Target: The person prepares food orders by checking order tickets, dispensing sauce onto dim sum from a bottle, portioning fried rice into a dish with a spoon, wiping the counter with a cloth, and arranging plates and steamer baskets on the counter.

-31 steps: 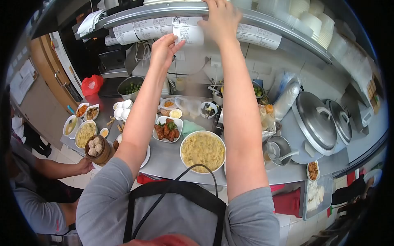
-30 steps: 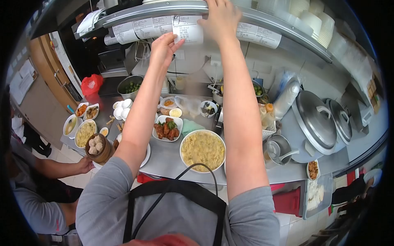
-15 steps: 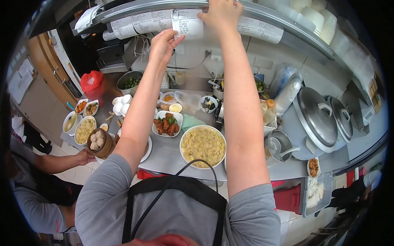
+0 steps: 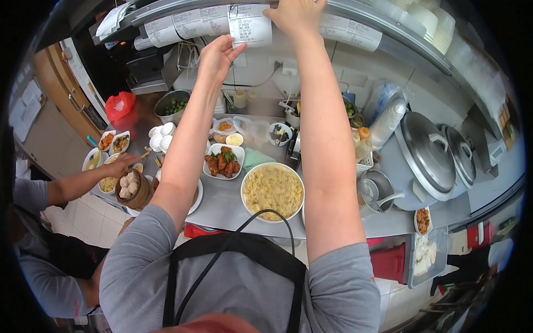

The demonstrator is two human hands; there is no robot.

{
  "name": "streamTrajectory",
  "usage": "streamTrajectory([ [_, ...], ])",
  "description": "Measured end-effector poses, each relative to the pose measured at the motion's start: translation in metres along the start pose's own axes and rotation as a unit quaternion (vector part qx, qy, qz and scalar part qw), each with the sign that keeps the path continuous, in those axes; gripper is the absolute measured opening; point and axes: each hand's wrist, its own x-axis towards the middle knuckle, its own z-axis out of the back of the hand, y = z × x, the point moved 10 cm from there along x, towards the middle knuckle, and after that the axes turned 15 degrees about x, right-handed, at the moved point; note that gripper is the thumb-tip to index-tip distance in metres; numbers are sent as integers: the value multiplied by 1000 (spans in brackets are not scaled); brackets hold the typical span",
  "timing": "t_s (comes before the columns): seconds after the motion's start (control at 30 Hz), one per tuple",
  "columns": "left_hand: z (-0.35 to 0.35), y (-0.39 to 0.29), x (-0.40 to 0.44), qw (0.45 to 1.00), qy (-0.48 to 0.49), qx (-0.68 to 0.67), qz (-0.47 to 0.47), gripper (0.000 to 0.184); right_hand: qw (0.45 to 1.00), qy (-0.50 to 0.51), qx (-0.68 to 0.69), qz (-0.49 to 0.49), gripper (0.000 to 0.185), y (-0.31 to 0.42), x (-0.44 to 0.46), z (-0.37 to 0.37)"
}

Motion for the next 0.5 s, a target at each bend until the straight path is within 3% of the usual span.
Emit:
streamTrajectory([
  [0.27, -9, -7, -2, 999, 7, 30, -12, 14, 1000, 0, -7, -4, 59, 1, -1, 0],
  [0.5, 0, -1, -3, 1000, -8, -22, -11, 19, 1000, 4, -7, -8, 59, 1, -1, 1],
])
